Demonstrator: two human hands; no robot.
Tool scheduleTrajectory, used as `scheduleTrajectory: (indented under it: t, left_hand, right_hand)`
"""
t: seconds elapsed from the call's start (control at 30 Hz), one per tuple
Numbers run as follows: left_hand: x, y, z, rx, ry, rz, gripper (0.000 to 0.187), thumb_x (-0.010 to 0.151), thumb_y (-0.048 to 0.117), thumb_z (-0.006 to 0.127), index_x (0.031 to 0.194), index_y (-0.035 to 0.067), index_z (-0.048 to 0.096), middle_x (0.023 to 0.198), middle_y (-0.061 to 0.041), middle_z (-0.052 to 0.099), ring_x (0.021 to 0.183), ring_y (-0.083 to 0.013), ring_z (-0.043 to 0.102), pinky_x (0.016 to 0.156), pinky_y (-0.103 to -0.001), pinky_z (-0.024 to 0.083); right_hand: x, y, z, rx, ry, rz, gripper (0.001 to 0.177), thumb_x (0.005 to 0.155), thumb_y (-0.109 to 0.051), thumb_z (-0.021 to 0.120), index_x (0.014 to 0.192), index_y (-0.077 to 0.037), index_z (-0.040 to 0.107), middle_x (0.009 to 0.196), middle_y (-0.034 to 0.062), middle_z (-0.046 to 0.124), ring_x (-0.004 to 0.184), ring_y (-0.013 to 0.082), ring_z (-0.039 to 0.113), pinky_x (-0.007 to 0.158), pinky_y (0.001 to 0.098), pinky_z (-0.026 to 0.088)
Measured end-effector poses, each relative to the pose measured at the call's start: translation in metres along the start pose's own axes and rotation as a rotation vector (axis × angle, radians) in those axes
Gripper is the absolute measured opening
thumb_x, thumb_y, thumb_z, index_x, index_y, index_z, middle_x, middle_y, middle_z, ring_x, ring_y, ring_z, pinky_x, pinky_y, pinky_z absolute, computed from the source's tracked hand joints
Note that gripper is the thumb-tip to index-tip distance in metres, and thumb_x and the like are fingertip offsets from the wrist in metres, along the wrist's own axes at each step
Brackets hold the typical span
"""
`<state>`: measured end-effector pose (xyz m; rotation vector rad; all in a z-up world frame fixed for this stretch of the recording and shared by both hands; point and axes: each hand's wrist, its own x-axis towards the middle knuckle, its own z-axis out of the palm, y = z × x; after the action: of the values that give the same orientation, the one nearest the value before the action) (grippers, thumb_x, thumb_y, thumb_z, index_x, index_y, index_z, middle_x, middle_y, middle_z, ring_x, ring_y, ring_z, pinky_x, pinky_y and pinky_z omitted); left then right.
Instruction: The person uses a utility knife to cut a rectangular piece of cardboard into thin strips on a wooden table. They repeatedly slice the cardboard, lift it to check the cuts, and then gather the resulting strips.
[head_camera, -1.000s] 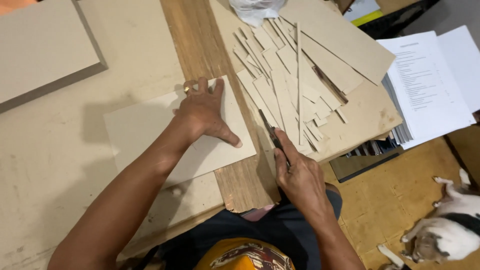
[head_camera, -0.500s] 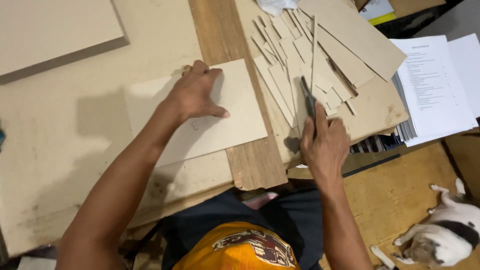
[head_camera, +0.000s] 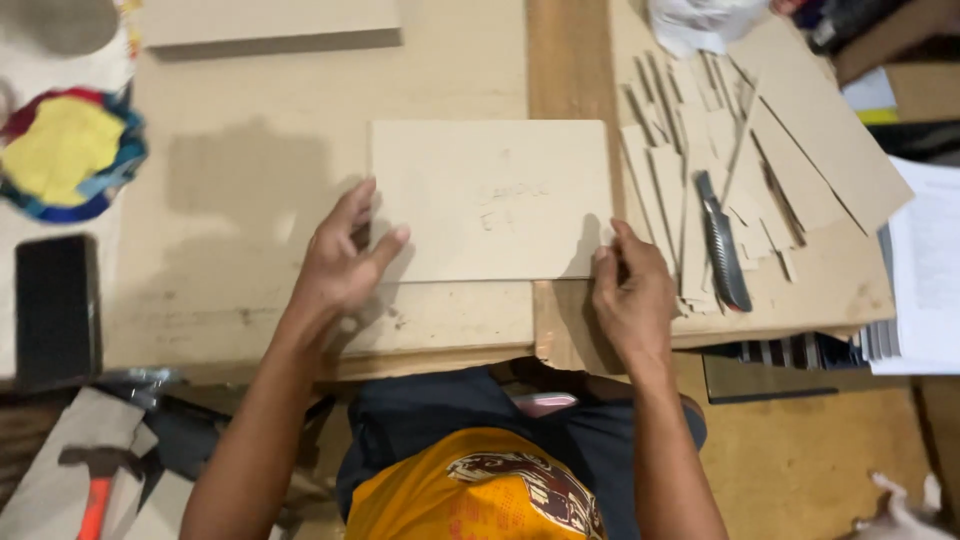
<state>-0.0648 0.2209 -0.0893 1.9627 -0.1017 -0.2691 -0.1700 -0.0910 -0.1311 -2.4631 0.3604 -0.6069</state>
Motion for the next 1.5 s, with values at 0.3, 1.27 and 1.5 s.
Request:
scheduleTrajectory:
  t: [0.3, 1.27, 1.5]
  left_hand:
    - [0.018, -0.029, 0.004, -0.537, 0.051, -0.047, 0.084, 0.093, 0.020, 0.075, 0.158, -0.001, 0.025, 0.145, -0.041, 0.038, 0.140, -0.0491, 0.043, 0.113, -0.055, 0.041]
    - [0.082, -0.041, 0.020, 0.408, 0.043, 0.245, 0.085, 0.087, 0.037, 0.074, 0.155, 0.000, 0.040, 0.139, -0.032, 0.055, 0.138, -0.0455, 0.046, 0.115, -0.061, 0.027]
    - [0.040, -0.009, -0.001, 0.170, 0.088, 0.041, 0.075, 0.089, 0.025, 0.069, 0.155, 0.005, 0.040, 0.144, -0.029, 0.048, 0.125, -0.0398, 0.061, 0.103, -0.050, 0.050]
  right_hand:
    - [-0.004, -0.024, -0.022, 0.285, -0.056, 0.313, 0.039, 0.099, -0.012, 0.069, 0.137, -0.003, 0.066, 0.112, 0.0281, 0.069, 0.103, 0.0400, 0.069, 0.088, 0.0494, 0.055]
    - [0.013, -0.026, -0.028, 0.307, -0.119, 0.530, 0.065, 0.094, -0.023, 0.075, 0.152, -0.007, 0.051, 0.126, 0.0295, 0.065, 0.116, 0.0375, 0.066, 0.087, 0.0493, 0.056]
    - [0.009, -0.039, -0.030, 0.804, -0.132, 0.720, 0.081, 0.087, -0.003, 0.071, 0.159, -0.005, 0.035, 0.135, 0.0365, 0.057, 0.125, 0.0519, 0.058, 0.100, 0.0614, 0.048]
